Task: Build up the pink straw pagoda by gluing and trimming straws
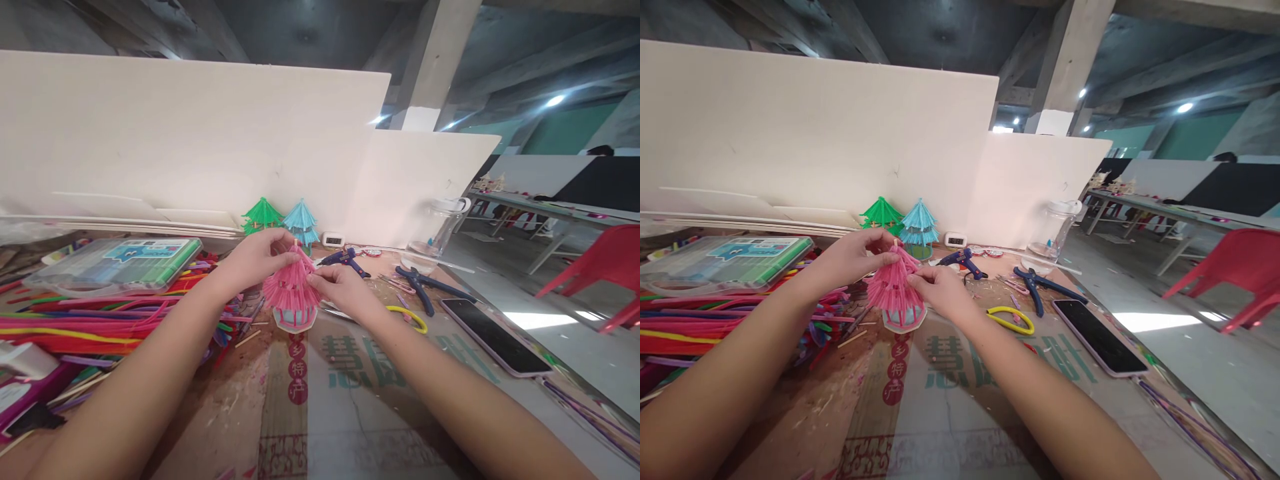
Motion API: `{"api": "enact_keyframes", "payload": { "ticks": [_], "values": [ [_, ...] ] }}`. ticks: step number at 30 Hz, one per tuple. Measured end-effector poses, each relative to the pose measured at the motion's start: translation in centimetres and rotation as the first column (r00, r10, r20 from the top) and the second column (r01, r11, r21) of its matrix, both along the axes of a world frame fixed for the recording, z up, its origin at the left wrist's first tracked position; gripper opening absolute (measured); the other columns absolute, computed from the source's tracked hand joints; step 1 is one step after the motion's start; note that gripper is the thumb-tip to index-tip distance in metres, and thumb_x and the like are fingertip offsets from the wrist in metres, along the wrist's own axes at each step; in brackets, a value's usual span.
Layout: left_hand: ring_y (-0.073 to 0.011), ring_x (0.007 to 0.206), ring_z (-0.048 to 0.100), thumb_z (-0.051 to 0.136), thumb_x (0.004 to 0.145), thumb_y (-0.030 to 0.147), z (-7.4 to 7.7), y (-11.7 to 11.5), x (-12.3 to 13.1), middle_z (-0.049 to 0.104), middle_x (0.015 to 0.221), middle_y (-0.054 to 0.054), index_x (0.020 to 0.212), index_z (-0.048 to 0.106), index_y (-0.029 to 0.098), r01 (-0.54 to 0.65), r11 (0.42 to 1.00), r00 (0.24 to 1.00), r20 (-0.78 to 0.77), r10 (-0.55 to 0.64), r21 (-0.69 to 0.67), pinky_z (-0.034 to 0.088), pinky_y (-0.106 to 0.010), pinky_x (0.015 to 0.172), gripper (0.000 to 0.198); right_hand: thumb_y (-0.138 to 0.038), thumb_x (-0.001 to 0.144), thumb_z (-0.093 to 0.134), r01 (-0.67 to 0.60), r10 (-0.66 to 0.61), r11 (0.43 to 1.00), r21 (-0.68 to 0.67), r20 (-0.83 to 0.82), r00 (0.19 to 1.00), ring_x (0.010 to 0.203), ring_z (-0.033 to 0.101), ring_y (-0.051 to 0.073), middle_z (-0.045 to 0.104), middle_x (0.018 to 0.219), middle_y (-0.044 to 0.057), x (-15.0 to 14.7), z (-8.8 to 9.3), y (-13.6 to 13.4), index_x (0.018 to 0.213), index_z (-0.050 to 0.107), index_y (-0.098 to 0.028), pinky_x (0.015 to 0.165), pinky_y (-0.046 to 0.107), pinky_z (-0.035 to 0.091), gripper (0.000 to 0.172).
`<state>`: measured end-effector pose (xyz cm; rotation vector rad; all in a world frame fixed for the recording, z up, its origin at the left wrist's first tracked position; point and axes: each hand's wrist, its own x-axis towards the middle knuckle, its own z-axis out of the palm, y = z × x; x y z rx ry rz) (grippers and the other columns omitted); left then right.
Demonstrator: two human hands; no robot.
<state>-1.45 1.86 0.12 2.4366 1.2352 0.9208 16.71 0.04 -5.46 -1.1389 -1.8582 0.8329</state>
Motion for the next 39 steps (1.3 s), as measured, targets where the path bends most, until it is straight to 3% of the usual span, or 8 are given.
{"api": "enact_keyframes", "payload": {
  "ticks": [5, 8, 12, 16, 25, 30, 34, 39],
  "values": [
    [-0.0153, 0.074, 0.057, 0.056, 0.079, 0.039, -0.1, 0.1, 0.0, 0.062, 0.083, 0.000, 0.085, 0.059, 0.018, -0.011, 1.000, 1.000, -0.008, 0.011, 0.017, 0.042, -0.026, 0.065, 0.022, -0.037, 0.082, 0.047, 0.090, -0.117, 0.974, 0.208, 0.125, 0.985, 0.052, 0.038, 0.011, 0.043, 0.052, -0.003, -0.4, -0.4, -0.5, 0.057, 0.051, -0.018, 0.051, 0.025, 0.024, 0.031],
    [-0.0151, 0.074, 0.056, 0.056, 0.079, 0.038, 0.0, -0.1, 0.0, 0.062, 0.082, 0.000, 0.085, 0.059, 0.018, -0.002, 1.000, 1.000, -0.002, 0.002, 0.007, 0.042, -0.025, 0.064, 0.022, -0.037, 0.084, 0.047, 0.131, -0.179, 0.955, 0.266, 0.165, 0.970, 0.052, 0.040, 0.011, 0.047, 0.053, -0.003, -0.4, -0.4, -0.7, 0.063, 0.055, -0.018, 0.052, 0.025, 0.024, 0.028],
    [-0.0146, 0.074, 0.055, 0.055, 0.079, 0.037, 0.0, -0.1, 0.0, 0.062, 0.084, 0.000, 0.085, 0.060, 0.018, -0.020, 1.000, 1.000, -0.003, 0.020, 0.022, 0.042, -0.025, 0.066, 0.021, -0.037, 0.083, 0.046, 0.034, -0.057, 0.984, 0.173, 0.135, 0.989, 0.052, 0.037, 0.011, 0.041, 0.052, -0.003, 0.0, -0.1, -0.5, 0.055, 0.050, -0.018, 0.051, 0.025, 0.025, 0.035],
    [-0.0146, 0.073, 0.055, 0.054, 0.079, 0.038, 0.0, -0.1, 0.1, 0.063, 0.084, -0.001, 0.086, 0.060, 0.018, -0.032, 0.999, 0.999, -0.016, 0.032, 0.017, 0.043, -0.025, 0.066, 0.022, -0.035, 0.074, 0.056, -0.056, 0.057, 0.998, -0.004, 0.029, 0.998, 0.054, 0.039, 0.010, 0.046, 0.056, -0.004, 0.0, -0.1, -0.2, 0.063, 0.061, -0.016, 0.052, 0.023, 0.029, 0.022],
    [-0.0153, 0.075, 0.056, 0.056, 0.078, 0.037, 0.0, 0.0, 0.1, 0.063, 0.084, -0.001, 0.087, 0.061, 0.019, -0.032, 0.999, 0.999, -0.005, 0.032, 0.020, 0.044, -0.026, 0.067, 0.021, -0.038, 0.071, 0.058, 0.020, -0.024, 0.998, -0.054, -0.076, 0.997, 0.050, 0.034, 0.008, 0.042, 0.052, -0.006, -0.9, -1.1, 0.0, 0.060, 0.059, -0.016, 0.049, 0.024, 0.023, 0.024],
    [-0.0168, 0.082, 0.059, 0.053, 0.081, 0.039, -0.2, 0.2, 0.0, 0.065, 0.093, -0.002, 0.092, 0.063, 0.018, -0.025, 0.999, 1.000, 0.003, 0.025, 0.025, 0.044, -0.026, 0.072, 0.025, -0.041, 0.076, 0.055, -0.099, 0.099, 0.995, -0.010, 0.130, 0.987, 0.054, 0.039, 0.009, 0.046, 0.056, -0.005, 0.9, 0.5, -0.3, 0.064, 0.060, -0.016, 0.052, 0.023, 0.027, 0.028],
    [-0.0189, 0.089, 0.059, 0.047, 0.084, 0.042, -0.3, 0.4, 0.0, 0.067, 0.096, -0.003, 0.094, 0.065, 0.018, -0.037, 0.999, 0.999, 0.020, 0.036, 0.035, 0.044, -0.028, 0.078, 0.032, -0.043, 0.081, 0.049, -0.074, 0.067, 0.997, 0.011, 0.285, 0.956, 0.052, 0.041, 0.010, 0.049, 0.056, -0.004, 3.6, 2.4, -0.3, 0.066, 0.061, -0.017, 0.051, 0.023, 0.029, 0.032],
    [-0.0198, 0.090, 0.059, 0.046, 0.084, 0.039, -0.2, 0.6, 0.0, 0.067, 0.099, -0.005, 0.094, 0.065, 0.016, -0.067, 0.997, 0.997, 0.038, 0.066, 0.041, 0.044, -0.029, 0.082, 0.032, -0.028, 0.078, 0.054, -0.091, 0.067, 0.996, 0.007, 0.619, 0.783, 0.068, 0.056, 0.017, 0.064, 0.077, 0.002, 7.6, 1.3, -0.7, 0.088, 0.066, -0.019, 0.058, 0.025, 0.037, 0.018]
  ]
}}
